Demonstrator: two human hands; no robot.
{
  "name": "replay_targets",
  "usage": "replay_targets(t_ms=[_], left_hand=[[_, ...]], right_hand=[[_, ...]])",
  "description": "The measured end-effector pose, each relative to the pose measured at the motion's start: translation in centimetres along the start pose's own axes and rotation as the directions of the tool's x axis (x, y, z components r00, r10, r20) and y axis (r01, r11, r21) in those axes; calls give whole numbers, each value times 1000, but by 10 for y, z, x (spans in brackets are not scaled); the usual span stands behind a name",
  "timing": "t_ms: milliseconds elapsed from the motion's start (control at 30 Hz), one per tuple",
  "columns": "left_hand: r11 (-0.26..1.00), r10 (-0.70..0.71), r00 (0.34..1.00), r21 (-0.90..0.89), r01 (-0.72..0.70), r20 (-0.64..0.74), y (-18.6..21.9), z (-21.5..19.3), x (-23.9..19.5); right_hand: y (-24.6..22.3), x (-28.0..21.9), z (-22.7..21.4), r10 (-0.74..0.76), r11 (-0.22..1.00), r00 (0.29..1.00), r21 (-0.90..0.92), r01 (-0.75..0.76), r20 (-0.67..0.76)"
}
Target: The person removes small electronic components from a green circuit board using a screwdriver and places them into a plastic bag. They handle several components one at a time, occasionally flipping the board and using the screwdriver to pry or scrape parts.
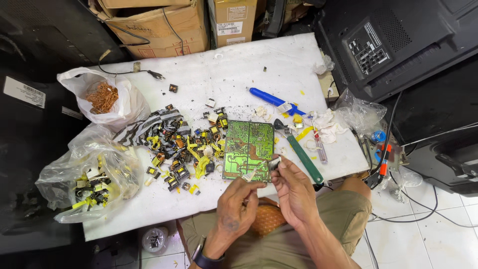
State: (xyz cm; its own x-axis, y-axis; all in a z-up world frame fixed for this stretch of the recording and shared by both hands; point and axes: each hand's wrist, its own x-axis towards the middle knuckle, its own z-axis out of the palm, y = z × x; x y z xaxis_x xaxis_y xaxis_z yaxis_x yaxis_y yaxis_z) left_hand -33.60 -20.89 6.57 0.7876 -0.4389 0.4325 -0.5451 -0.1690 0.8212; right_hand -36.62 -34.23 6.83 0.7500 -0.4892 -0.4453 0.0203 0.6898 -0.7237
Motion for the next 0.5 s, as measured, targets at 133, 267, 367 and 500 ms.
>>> replay_targets(t_ms=[133, 267, 367, 500], left_hand=[[997, -35, 999, -63, 34, -14, -6, -5, 3], [987, 52, 999, -151, -50, 9, 9, -9, 2], [908, -191, 979, -391, 147, -76, 2, -8, 7], [938, -288, 932, -261, 228, -220, -3, -1, 11]], right_hand=[[12, 1, -2, 63, 995, 997, 85, -59, -44], [25, -1, -5, -152, 979, 984, -150, 137, -94], [20, -11, -8, -260, 839, 965, -495, 225, -4], [13, -23, -3, -146, 779, 985, -603, 175, 96]])
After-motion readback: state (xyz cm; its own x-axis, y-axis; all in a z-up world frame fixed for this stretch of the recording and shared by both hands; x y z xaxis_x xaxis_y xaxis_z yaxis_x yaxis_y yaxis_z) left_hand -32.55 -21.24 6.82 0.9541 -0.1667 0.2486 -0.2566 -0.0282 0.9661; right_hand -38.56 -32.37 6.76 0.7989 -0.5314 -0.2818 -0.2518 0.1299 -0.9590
